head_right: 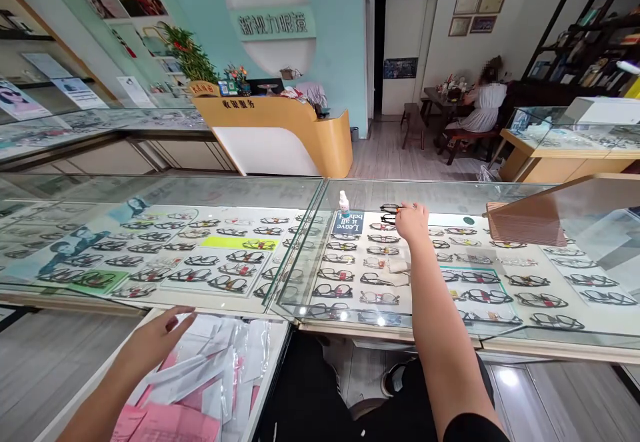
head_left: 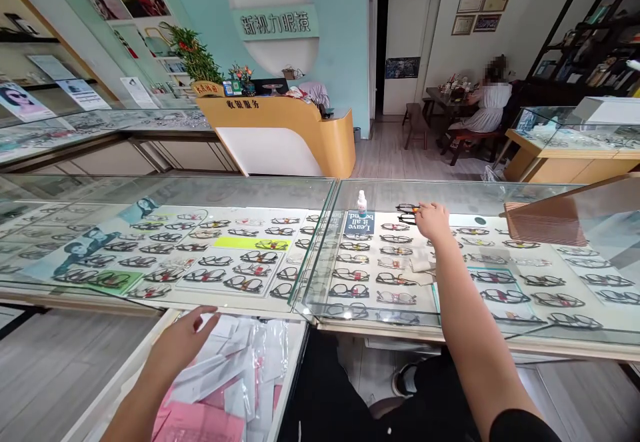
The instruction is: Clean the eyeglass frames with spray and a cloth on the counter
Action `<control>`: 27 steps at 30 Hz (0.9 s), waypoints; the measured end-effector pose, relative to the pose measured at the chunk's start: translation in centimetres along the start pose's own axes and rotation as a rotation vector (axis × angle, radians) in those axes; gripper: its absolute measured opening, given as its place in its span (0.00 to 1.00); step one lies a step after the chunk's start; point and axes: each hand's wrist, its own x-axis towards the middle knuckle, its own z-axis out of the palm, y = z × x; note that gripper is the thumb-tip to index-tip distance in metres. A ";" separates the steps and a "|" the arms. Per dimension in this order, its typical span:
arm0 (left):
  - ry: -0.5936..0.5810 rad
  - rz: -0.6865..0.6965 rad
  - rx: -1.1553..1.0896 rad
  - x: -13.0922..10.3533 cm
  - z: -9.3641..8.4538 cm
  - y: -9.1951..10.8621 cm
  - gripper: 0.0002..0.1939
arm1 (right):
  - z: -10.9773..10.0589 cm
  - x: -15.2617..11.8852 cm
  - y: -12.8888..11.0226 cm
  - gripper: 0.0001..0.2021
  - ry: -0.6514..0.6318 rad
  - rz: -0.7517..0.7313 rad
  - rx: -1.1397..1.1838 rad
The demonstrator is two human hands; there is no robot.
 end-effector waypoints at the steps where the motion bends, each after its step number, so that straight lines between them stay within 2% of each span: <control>1: 0.024 -0.015 0.026 0.0 -0.3 0.0 0.30 | 0.4 0.2 0.1 0.25 -0.003 0.004 -0.006; 4: 0.045 -0.069 0.054 0.1 -0.9 -0.8 0.24 | 1.4 0.7 0.3 0.27 -0.013 0.012 -0.024; 8: 0.075 -0.071 0.024 0.2 -1.1 -1.6 0.22 | 2.0 1.2 0.7 0.31 -0.026 0.018 -0.041; 18: 0.086 -0.061 -0.022 -1.3 -2.2 0.5 0.22 | 2.7 1.6 0.0 0.29 0.038 0.028 -0.030; 22: 0.144 -0.067 -0.082 -1.8 -2.8 0.6 0.20 | 2.1 1.4 -0.1 0.28 0.185 0.018 0.009; 27: 0.233 -0.111 -0.140 -1.9 -3.5 -0.2 0.19 | -0.7 0.2 -0.2 0.28 0.494 -0.124 0.137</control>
